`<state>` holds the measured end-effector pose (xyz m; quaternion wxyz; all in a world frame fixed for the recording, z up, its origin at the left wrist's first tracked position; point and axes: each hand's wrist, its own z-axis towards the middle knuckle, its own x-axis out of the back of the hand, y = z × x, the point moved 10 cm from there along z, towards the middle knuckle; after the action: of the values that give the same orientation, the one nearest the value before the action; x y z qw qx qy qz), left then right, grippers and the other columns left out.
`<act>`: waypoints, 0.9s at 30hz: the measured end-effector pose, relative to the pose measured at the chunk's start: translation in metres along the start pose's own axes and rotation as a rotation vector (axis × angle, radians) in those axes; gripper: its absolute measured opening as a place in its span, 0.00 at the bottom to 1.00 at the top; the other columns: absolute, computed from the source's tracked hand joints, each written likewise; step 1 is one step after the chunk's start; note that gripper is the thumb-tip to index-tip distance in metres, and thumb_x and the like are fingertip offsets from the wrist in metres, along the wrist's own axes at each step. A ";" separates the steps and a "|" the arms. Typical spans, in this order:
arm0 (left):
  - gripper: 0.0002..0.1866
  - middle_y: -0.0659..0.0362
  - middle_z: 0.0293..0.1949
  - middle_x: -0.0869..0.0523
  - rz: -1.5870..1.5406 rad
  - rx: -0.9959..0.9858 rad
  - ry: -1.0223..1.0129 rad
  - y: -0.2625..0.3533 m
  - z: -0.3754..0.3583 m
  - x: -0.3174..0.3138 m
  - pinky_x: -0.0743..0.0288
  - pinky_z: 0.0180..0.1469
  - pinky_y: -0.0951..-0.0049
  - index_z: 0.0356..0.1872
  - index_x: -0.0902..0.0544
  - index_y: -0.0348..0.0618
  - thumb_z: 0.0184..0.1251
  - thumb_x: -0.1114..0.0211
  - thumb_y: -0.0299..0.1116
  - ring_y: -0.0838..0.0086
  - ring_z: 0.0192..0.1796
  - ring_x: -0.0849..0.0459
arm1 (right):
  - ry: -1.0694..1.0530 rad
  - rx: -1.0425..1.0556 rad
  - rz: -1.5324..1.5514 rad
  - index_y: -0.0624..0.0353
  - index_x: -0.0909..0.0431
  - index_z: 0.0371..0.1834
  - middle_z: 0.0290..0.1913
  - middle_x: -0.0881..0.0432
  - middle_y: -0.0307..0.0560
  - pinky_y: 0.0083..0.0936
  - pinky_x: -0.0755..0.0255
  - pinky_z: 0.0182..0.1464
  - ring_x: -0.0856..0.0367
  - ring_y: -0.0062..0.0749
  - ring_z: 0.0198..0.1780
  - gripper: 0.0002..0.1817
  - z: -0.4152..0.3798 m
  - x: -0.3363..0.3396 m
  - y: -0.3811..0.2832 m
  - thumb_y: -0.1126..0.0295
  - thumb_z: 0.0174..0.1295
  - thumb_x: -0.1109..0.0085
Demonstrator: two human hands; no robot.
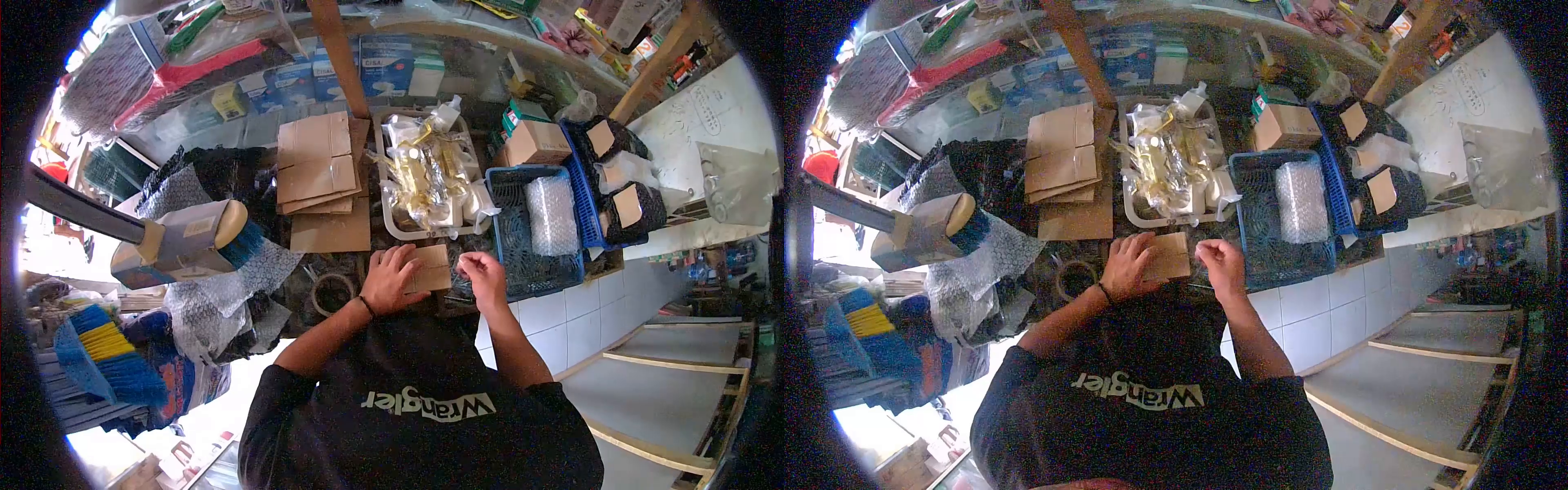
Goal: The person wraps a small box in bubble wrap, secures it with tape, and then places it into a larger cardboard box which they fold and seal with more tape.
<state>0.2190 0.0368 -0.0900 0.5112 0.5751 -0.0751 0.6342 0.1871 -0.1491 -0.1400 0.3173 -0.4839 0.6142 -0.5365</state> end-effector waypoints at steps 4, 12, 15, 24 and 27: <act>0.30 0.51 0.57 0.32 -0.032 0.018 -0.002 0.000 0.000 0.001 0.41 0.56 0.51 0.49 0.28 0.46 0.48 0.33 0.52 0.56 0.59 0.33 | -0.012 -0.013 -0.095 0.64 0.22 0.33 0.26 0.19 0.40 0.19 0.29 0.33 0.23 0.21 0.28 0.08 0.002 -0.006 -0.001 0.70 0.57 0.40; 0.30 0.52 0.54 0.31 -0.056 0.038 0.001 -0.001 0.002 0.000 0.42 0.57 0.51 0.50 0.29 0.50 0.44 0.33 0.50 0.55 0.57 0.32 | -0.018 0.004 -0.176 0.64 0.21 0.31 0.25 0.20 0.40 0.20 0.29 0.32 0.23 0.20 0.27 0.08 0.005 -0.011 0.001 0.70 0.55 0.39; 0.30 0.52 0.53 0.31 -0.047 0.044 0.006 -0.002 0.002 0.000 0.42 0.57 0.51 0.50 0.29 0.50 0.45 0.33 0.50 0.55 0.57 0.33 | -0.066 -0.016 -0.240 0.66 0.23 0.34 0.29 0.20 0.40 0.18 0.27 0.35 0.22 0.20 0.30 0.07 0.003 -0.015 -0.004 0.72 0.58 0.41; 0.30 0.52 0.54 0.32 -0.024 0.053 -0.012 -0.005 0.000 -0.005 0.42 0.57 0.52 0.48 0.29 0.50 0.43 0.31 0.49 0.55 0.57 0.33 | 0.008 0.044 -0.238 0.64 0.21 0.30 0.23 0.21 0.39 0.20 0.31 0.29 0.25 0.20 0.25 0.07 0.004 -0.014 -0.004 0.70 0.55 0.39; 0.31 0.51 0.54 0.32 -0.021 0.053 -0.014 -0.005 0.000 -0.007 0.41 0.57 0.51 0.49 0.29 0.50 0.43 0.31 0.49 0.55 0.58 0.33 | 0.014 0.051 -0.252 0.64 0.21 0.29 0.23 0.21 0.39 0.20 0.31 0.29 0.25 0.20 0.24 0.07 0.004 -0.014 -0.005 0.71 0.55 0.38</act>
<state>0.2215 0.0354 -0.0983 0.5020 0.5935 -0.0558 0.6266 0.1965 -0.1370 -0.1379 0.2551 -0.5453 0.5368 -0.5911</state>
